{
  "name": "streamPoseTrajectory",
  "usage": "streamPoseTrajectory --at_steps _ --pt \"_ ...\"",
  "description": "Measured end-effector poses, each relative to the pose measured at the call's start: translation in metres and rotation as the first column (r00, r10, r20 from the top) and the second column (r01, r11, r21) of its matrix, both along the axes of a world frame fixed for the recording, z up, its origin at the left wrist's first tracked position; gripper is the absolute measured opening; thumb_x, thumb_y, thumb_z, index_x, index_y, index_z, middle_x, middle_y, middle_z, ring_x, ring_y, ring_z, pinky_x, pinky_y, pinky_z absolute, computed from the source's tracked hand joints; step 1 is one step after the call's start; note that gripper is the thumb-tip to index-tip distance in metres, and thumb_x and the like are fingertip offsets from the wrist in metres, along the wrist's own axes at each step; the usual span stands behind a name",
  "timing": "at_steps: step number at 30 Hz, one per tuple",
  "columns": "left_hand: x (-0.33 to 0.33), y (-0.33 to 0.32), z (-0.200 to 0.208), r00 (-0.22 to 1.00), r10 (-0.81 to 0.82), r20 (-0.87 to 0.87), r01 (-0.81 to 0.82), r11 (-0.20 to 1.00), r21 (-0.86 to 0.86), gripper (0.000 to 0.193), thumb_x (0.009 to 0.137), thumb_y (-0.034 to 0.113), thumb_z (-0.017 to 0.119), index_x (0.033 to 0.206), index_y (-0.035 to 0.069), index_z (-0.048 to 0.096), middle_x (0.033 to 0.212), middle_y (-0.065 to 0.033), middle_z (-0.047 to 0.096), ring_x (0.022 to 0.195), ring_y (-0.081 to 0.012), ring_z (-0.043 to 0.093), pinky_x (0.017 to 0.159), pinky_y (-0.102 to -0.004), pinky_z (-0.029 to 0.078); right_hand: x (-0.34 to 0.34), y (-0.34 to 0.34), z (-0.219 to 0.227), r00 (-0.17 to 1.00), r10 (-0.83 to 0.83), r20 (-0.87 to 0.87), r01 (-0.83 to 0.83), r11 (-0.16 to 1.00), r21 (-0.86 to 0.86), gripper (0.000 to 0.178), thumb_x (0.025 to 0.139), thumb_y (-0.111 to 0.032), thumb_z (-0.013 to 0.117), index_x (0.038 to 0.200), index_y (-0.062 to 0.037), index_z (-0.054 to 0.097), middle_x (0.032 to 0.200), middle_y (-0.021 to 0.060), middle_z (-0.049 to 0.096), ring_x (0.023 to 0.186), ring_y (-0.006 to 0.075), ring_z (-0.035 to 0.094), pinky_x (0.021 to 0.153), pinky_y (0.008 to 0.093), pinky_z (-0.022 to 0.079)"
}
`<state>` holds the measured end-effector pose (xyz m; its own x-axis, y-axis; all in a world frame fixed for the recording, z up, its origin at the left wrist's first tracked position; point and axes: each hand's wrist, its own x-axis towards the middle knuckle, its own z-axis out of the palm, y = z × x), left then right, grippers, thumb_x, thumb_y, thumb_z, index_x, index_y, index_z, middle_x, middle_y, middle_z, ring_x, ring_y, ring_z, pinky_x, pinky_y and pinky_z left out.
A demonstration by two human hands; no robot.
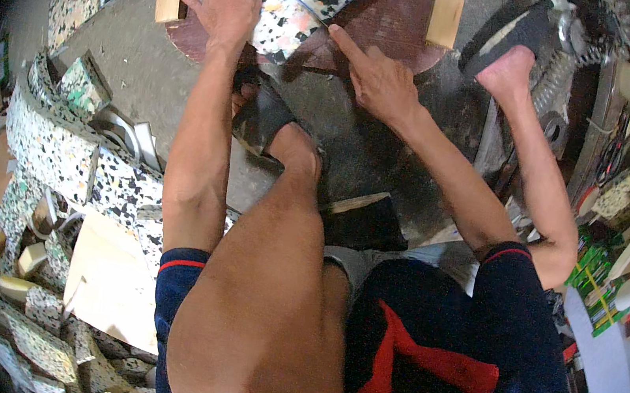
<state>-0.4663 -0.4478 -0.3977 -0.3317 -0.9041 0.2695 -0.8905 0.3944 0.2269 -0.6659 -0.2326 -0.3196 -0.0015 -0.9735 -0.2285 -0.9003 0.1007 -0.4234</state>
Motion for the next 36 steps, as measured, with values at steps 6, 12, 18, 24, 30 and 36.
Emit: streamPoseTrajectory --at_steps 6,12,18,24,30,36 --pt "0.000 0.000 0.000 1.000 -0.022 -0.011 0.022 0.999 -0.031 0.064 0.106 0.044 0.037 0.156 0.006 0.033 0.162 -0.0223 0.031 0.147 -0.0552 0.023 0.111 -0.0767 0.019 -0.016 0.042 0.014 1.000 -0.020 0.009 0.019 0.990 0.138 0.071 0.098 -0.015 0.057 0.160 -0.0329 0.028 0.090 0.0168 0.063 0.073 0.0412 0.067 0.061 0.0531 0.055" --pt "0.001 -0.001 -0.003 1.000 -0.019 0.021 0.020 1.000 -0.016 0.063 0.106 0.045 0.036 0.156 0.007 0.033 0.162 -0.0221 0.030 0.146 -0.0555 0.024 0.111 -0.0769 0.018 -0.013 0.032 0.004 0.997 -0.035 0.068 0.032 0.999 0.042 0.070 0.098 -0.016 0.056 0.160 -0.0341 0.028 0.091 0.0174 0.063 0.074 0.0429 0.067 0.063 0.0546 0.055" --pt "0.002 -0.001 -0.001 1.000 -0.029 0.012 0.029 1.000 -0.008 0.064 0.106 0.045 0.036 0.156 0.007 0.034 0.163 -0.0218 0.029 0.148 -0.0549 0.022 0.111 -0.0767 0.017 -0.001 0.005 -0.017 1.000 -0.016 0.016 0.015 0.999 0.032 0.071 0.097 -0.014 0.056 0.159 -0.0349 0.029 0.092 0.0188 0.064 0.076 0.0442 0.067 0.065 0.0555 0.056" --pt "0.001 -0.001 0.003 1.000 -0.018 -0.006 0.018 1.000 0.006 0.063 0.105 0.044 0.037 0.156 0.007 0.033 0.164 -0.0212 0.029 0.149 -0.0538 0.021 0.112 -0.0771 0.015 -0.018 0.045 -0.015 0.999 -0.026 0.022 0.023 0.990 0.139 0.074 0.096 -0.015 0.058 0.159 -0.0390 0.027 0.097 0.0193 0.064 0.079 0.0445 0.069 0.068 0.0553 0.058" --pt "0.001 0.001 0.003 0.998 -0.022 -0.055 0.023 0.999 0.028 0.062 0.105 0.041 0.039 0.155 0.007 0.035 0.164 -0.0220 0.028 0.149 -0.0542 0.018 0.110 -0.0808 0.011 -0.056 0.140 0.000 1.000 -0.027 -0.008 0.028 0.939 0.344 0.078 0.095 -0.014 0.059 0.161 -0.0360 0.023 0.097 0.0170 0.059 0.078 0.0424 0.066 0.067 0.0537 0.056" --pt "0.006 0.009 0.008 0.988 0.073 -0.138 -0.062 0.994 0.088 0.066 0.101 0.042 0.049 0.152 0.001 0.039 0.163 -0.0255 0.026 0.151 -0.0513 0.016 0.116 -0.0736 0.010 -0.063 0.158 0.026 1.000 0.016 0.002 -0.016 0.970 0.243 0.076 0.094 -0.010 0.060 0.161 -0.0271 0.028 0.089 0.0139 0.054 0.071 0.0377 0.063 0.061 0.0511 0.055"
